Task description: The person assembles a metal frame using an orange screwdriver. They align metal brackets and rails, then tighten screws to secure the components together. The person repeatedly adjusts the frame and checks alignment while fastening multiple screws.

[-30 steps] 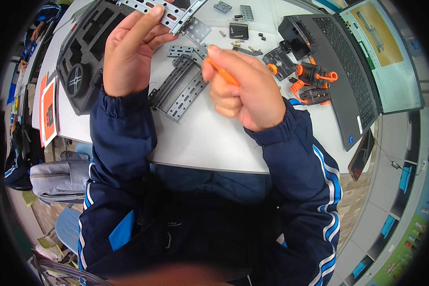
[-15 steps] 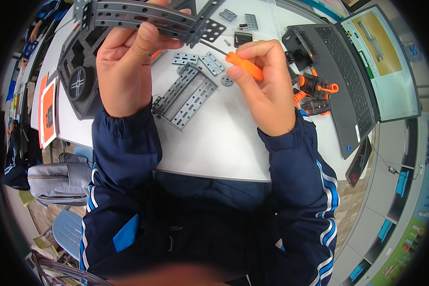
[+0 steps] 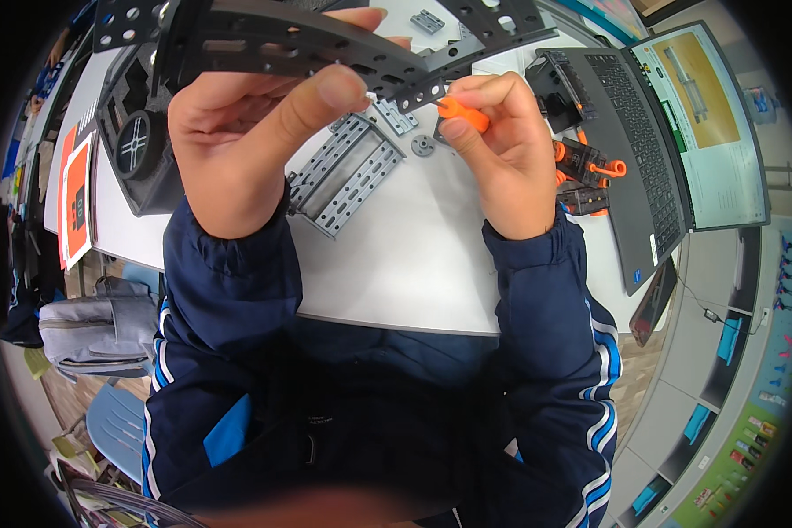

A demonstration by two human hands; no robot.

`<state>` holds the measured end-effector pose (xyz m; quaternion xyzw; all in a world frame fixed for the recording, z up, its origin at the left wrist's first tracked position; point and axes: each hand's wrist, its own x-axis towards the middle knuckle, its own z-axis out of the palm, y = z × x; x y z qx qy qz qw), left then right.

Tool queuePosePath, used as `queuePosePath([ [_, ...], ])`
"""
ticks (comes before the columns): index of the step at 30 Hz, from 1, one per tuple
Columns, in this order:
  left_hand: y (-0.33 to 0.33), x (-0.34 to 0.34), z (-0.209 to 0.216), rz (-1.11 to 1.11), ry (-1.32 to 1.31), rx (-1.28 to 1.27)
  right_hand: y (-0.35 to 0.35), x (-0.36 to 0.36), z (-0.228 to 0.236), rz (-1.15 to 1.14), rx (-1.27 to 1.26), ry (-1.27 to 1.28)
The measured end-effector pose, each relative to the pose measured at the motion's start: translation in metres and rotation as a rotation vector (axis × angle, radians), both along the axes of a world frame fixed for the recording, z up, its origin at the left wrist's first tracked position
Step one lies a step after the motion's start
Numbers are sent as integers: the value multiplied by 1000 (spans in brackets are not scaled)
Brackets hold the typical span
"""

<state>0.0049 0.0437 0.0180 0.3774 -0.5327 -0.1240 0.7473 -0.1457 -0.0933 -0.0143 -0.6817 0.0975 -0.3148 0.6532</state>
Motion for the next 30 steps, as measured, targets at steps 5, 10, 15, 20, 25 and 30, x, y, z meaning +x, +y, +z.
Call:
queuePosePath([
  [5, 0, 2, 2, 52, 25, 77, 0, 2, 0, 32, -27, 5],
  [10, 7, -7, 10, 91, 283, 240, 3, 3, 1, 45, -96, -1],
  [15, 5, -4, 13, 82, 384, 225, 5, 1, 3, 59, -67, 8],
  [20, -1, 2, 7, 101, 395, 192, 8, 1, 4, 55, -40, 44],
  [25, -2, 4, 4, 116, 403, 188, 9, 0, 6, 72, -48, 55],
  [30, -1, 4, 7, 136, 396, 233, 11, 0, 6, 64, -36, 59],
])
